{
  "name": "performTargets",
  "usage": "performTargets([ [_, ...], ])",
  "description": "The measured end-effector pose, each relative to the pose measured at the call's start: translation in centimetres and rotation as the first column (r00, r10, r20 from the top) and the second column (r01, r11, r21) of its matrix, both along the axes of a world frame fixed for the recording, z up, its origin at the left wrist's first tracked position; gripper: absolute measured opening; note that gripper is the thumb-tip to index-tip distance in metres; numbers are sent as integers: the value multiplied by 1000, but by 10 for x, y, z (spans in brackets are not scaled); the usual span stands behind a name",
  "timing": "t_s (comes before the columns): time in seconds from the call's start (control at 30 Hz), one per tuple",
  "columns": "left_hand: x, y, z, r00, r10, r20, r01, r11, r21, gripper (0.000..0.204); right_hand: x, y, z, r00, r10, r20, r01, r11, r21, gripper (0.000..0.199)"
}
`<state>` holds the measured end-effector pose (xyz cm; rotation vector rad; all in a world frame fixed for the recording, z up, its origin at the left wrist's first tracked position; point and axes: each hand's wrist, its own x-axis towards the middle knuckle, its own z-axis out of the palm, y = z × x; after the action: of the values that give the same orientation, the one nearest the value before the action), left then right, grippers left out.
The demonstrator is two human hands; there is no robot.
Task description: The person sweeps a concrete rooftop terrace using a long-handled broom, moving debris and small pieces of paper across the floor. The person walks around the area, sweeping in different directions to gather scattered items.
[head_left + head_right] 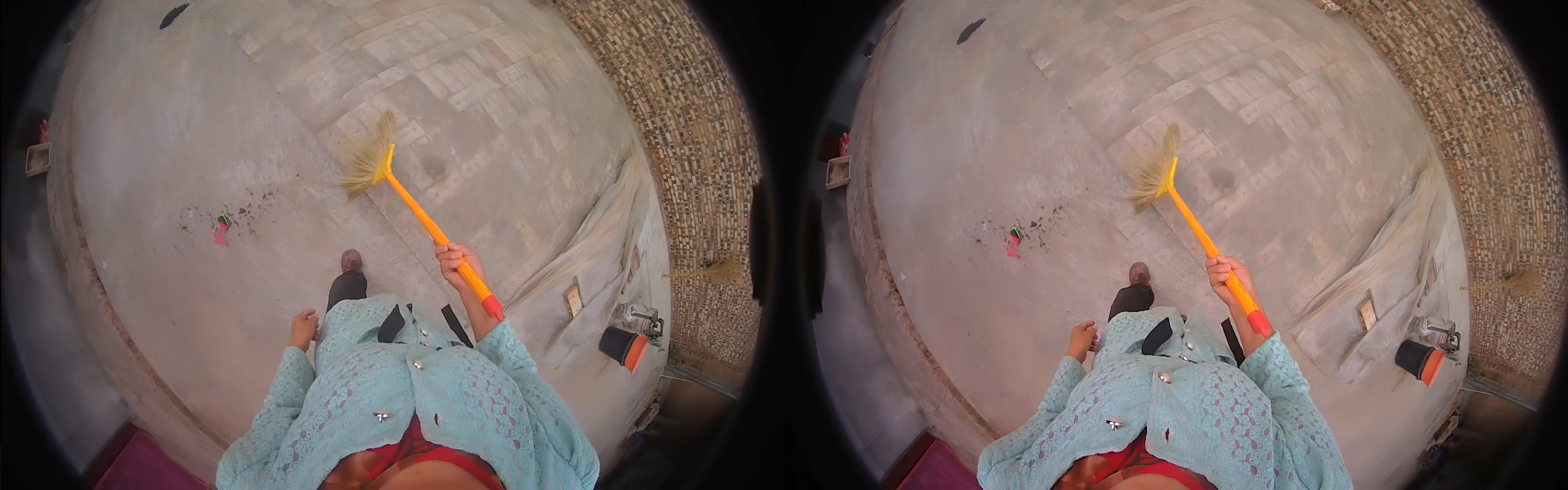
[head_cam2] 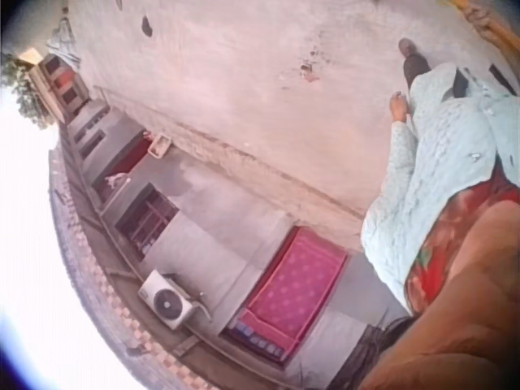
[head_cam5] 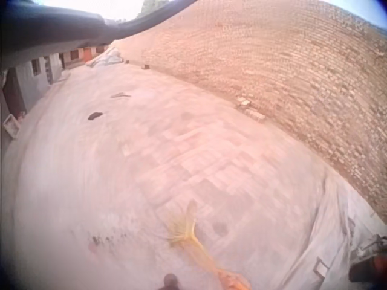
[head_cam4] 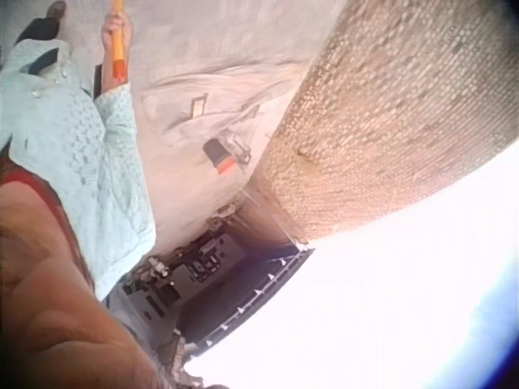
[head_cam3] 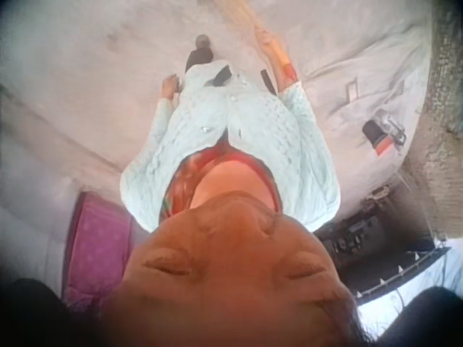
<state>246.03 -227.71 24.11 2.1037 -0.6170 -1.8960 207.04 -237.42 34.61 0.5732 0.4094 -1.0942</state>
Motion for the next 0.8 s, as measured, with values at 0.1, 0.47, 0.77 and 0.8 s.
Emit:
performTargets([
  [0.1, -3, -41, -8, 1000, -18, 21, 18, 1000, 21, 38, -44, 28, 32, 984, -140, -108, 143, 990, 12, 20],
  [0.47, -57, -111, -2, 993, 20, 115, -23, 999, 27, 39, -215, 68, -16, 906, -221, -362, 340, 887, 311, 12],
  [0.77, -104, -18, 49, 952, 0, 305, -32, 994, 102, 33, -209, -71, -94, 916, 136, -377, -5, 944, 330, 5],
  [0.8, -90, 5, 15, 950, 40, 308, -71, 993, 90, 31, -192, -84, -93, 925, 183, -333, -69, 943, 326, 5],
])
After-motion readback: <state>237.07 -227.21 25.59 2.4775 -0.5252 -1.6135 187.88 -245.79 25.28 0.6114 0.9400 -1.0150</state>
